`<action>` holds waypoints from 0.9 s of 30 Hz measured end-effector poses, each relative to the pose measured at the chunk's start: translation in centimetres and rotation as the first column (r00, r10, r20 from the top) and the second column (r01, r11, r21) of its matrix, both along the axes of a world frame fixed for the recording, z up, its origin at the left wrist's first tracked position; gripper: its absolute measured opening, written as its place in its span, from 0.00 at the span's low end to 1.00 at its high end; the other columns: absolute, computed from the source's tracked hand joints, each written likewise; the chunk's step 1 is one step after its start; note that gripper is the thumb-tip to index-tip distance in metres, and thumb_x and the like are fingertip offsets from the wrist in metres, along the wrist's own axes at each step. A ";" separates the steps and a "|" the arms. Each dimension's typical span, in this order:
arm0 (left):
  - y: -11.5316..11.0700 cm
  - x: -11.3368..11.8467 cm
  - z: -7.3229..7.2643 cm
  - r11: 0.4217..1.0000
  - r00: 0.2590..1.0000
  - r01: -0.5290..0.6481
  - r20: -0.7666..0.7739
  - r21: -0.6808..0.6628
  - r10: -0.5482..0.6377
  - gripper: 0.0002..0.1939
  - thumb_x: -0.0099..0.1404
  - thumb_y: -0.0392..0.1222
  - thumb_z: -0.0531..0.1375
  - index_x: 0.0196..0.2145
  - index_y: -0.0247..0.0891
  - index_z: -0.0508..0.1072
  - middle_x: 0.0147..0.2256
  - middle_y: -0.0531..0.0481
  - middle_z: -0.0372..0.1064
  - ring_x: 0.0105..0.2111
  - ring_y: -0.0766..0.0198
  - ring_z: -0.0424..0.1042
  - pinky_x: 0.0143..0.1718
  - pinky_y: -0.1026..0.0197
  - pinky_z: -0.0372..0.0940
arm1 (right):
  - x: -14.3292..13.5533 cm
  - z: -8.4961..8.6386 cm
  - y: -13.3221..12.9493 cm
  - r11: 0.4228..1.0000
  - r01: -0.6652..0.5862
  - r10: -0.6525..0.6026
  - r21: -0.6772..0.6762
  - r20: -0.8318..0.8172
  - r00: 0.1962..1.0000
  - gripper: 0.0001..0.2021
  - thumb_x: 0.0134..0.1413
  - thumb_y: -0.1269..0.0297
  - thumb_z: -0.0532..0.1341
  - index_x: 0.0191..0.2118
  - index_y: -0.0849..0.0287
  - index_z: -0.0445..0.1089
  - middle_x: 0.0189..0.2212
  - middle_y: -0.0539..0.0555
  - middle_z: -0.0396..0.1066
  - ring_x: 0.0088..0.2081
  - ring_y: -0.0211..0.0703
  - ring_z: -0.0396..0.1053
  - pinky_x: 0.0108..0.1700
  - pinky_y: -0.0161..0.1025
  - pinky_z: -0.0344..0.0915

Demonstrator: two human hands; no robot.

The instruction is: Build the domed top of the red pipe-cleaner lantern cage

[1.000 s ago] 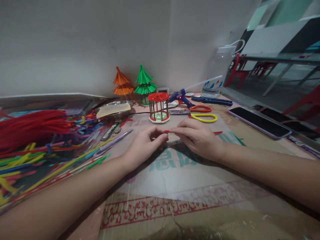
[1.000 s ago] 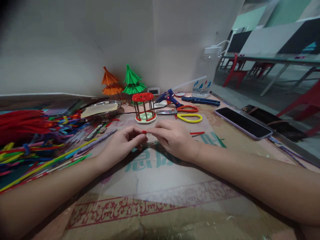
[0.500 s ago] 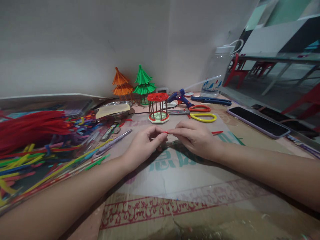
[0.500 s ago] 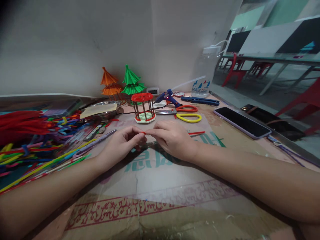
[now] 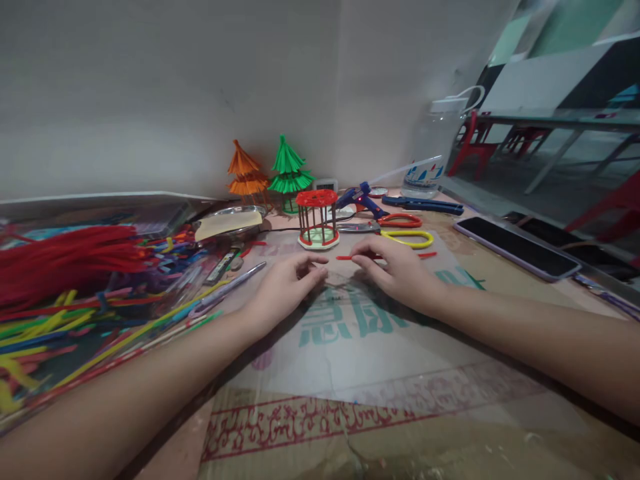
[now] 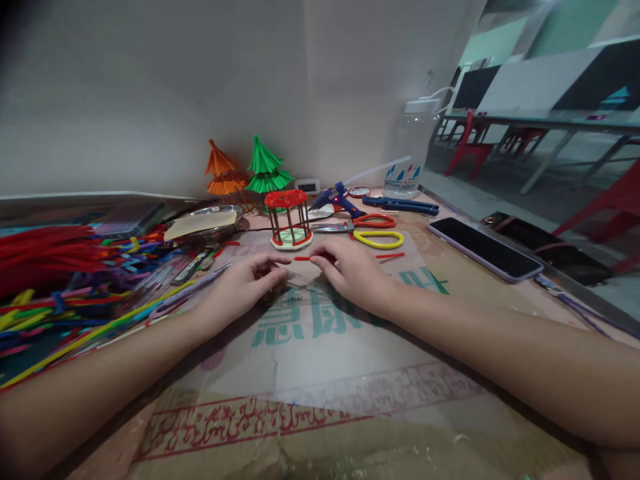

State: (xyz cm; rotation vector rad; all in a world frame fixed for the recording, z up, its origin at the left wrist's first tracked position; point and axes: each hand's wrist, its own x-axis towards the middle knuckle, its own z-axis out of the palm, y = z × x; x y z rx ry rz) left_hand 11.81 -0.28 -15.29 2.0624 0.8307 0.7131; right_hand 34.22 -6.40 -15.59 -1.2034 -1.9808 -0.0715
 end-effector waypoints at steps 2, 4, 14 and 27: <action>0.9 -0.7 0.7 0.982 0.996 -0.013 -0.086 0.186 0.029 0.13 0.68 0.47 0.59 0.45 0.39 0.78 0.41 0.46 0.78 0.40 0.57 0.76 0.43 0.56 0.70 | 0.4 0.1 0.3 0.999 0.025 -0.024 0.021 -0.033 0.999 0.07 0.66 0.67 0.58 0.37 0.60 0.72 0.33 0.55 0.72 0.36 0.43 0.70 0.39 0.39 0.65; 1.5 -1.4 1.4 0.942 0.990 -0.048 -0.111 0.331 0.089 0.11 0.68 0.46 0.59 0.42 0.41 0.80 0.45 0.45 0.78 0.46 0.53 0.75 0.50 0.50 0.68 | 0.6 0.3 0.4 0.998 0.055 -0.054 0.025 -0.059 0.997 0.07 0.65 0.66 0.59 0.35 0.60 0.72 0.33 0.55 0.71 0.36 0.44 0.69 0.39 0.40 0.65; -2.3 -0.3 1.8 0.950 0.976 0.049 0.189 0.307 -0.111 0.07 0.68 0.44 0.63 0.36 0.42 0.80 0.38 0.49 0.79 0.40 0.60 0.76 0.47 0.56 0.70 | -3.1 1.9 -2.2 0.990 -0.135 0.132 -0.042 -0.065 0.989 0.06 0.63 0.70 0.60 0.37 0.59 0.75 0.30 0.52 0.77 0.33 0.41 0.71 0.38 0.37 0.64; -2.7 -1.3 9.5 0.979 0.900 -0.079 0.436 0.190 -0.012 0.07 0.66 0.46 0.64 0.36 0.40 0.79 0.31 0.51 0.78 0.32 0.64 0.77 0.35 0.64 0.72 | 10.3 3.4 4.4 0.890 0.341 -0.190 -0.303 0.432 0.882 0.18 0.63 0.62 0.59 0.55 0.57 0.75 0.49 0.63 0.77 0.44 0.52 0.76 0.42 0.41 0.68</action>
